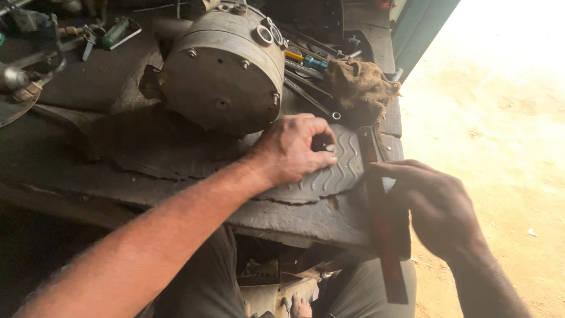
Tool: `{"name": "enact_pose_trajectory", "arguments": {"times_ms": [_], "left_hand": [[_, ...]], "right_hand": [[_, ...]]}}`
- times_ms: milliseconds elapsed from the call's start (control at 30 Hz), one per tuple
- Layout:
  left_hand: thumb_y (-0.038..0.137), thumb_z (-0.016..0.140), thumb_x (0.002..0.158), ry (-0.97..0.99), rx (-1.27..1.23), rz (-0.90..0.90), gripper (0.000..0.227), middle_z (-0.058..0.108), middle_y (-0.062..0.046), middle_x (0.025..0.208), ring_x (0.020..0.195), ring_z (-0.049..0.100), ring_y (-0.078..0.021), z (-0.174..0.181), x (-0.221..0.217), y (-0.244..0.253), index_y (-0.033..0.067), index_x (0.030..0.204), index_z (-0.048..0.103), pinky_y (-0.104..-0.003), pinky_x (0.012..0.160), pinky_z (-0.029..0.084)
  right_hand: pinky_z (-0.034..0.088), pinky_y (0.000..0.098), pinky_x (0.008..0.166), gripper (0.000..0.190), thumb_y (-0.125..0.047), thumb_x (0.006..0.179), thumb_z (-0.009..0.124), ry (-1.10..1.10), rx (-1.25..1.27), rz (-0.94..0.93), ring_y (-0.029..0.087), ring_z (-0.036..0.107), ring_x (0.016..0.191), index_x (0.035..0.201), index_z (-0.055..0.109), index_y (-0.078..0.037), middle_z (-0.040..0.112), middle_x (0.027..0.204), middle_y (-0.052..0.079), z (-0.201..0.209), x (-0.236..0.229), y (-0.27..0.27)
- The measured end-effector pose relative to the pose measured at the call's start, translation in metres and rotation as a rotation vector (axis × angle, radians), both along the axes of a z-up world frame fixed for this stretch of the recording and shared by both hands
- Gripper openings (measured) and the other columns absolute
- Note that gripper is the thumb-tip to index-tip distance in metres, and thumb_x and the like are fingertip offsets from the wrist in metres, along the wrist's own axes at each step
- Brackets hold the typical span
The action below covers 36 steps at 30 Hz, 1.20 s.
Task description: The person files a small metal part on a workbench using a metal file, then wipes the part with a rag. The person also removes a bolt from a cylindrical component and places it on the workbench.
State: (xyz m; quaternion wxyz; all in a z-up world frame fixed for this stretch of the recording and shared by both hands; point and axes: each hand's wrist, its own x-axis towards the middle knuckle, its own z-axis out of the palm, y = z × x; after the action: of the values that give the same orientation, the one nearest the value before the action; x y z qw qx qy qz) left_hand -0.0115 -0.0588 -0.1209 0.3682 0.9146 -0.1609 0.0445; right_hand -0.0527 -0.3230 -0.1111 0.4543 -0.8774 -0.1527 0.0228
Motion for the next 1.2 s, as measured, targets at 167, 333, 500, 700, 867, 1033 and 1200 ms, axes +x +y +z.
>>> {"name": "enact_pose_trajectory", "arguments": {"times_ms": [167,333,500,700,867,1033,1200], "left_hand": [[0.032,0.081,0.071,-0.078,-0.132,-0.042,0.043,0.07,-0.012,0.104,0.096,0.071,-0.028,-0.001,0.003,0.0,0.0078,0.104,0.07,-0.04,0.085,0.056],[0.027,0.075,0.074,-0.044,-0.137,-0.054,0.031,0.069,-0.011,0.102,0.099,0.07,-0.0287,-0.007,0.005,0.006,0.0098,0.099,0.072,-0.041,0.089,0.056],[0.029,0.078,0.07,-0.041,-0.119,-0.005,0.028,0.069,-0.013,0.101,0.103,0.068,-0.0306,-0.006,0.009,0.003,0.0101,0.09,0.074,-0.043,0.093,0.053],[0.032,0.08,0.066,-0.004,-0.122,0.019,0.032,0.069,-0.014,0.103,0.106,0.067,-0.0306,-0.004,0.008,0.002,0.0097,0.089,0.076,-0.043,0.095,0.052],[0.031,0.08,0.068,0.002,-0.113,0.01,0.031,0.068,-0.014,0.107,0.111,0.065,-0.0292,-0.006,0.009,0.002,0.0104,0.091,0.079,-0.043,0.098,0.051],[0.03,0.078,0.069,0.001,-0.136,0.003,0.03,0.07,-0.013,0.106,0.112,0.066,-0.029,-0.008,0.01,0.004,0.0115,0.092,0.081,-0.042,0.099,0.051],[0.029,0.08,0.068,0.033,-0.151,0.001,0.032,0.073,-0.011,0.103,0.109,0.068,-0.0282,-0.008,0.009,0.003,0.012,0.095,0.08,-0.04,0.098,0.052]], "right_hand": [[0.055,0.0345,0.073,0.021,-0.005,0.094,0.074,0.069,0.108,-0.283,0.022,0.068,0.08,0.11,0.076,0.008,0.075,0.098,0.022,-0.004,0.009,0.004],[0.06,0.0353,0.074,0.045,-0.003,0.089,0.069,0.102,0.304,-0.161,0.02,0.073,0.085,0.133,0.062,-0.004,0.069,0.112,0.014,0.013,0.013,0.0],[0.058,0.0373,0.076,0.052,-0.011,0.088,0.068,0.057,-0.187,-0.206,0.021,0.072,0.085,0.14,0.065,-0.015,0.074,0.108,0.012,0.029,0.013,0.024],[0.059,0.0369,0.079,0.044,-0.029,0.091,0.069,0.012,-0.666,-0.124,0.02,0.071,0.085,0.135,0.067,-0.03,0.073,0.102,0.004,0.039,0.002,0.06],[0.061,0.033,0.074,0.039,-0.033,0.101,0.059,0.039,-0.884,-0.093,0.016,0.067,0.081,0.14,0.063,-0.04,0.069,0.096,-0.001,0.042,-0.003,0.061],[0.059,0.0319,0.062,0.058,-0.01,0.091,0.058,-0.185,-0.959,0.023,0.016,0.066,0.073,0.142,0.067,-0.036,0.068,0.099,0.002,0.042,-0.007,0.063],[0.061,0.0294,0.062,0.055,-0.008,0.098,0.055,-0.049,-1.106,-0.017,0.017,0.064,0.076,0.143,0.066,-0.038,0.069,0.102,-0.001,0.047,0.002,0.072]]}}
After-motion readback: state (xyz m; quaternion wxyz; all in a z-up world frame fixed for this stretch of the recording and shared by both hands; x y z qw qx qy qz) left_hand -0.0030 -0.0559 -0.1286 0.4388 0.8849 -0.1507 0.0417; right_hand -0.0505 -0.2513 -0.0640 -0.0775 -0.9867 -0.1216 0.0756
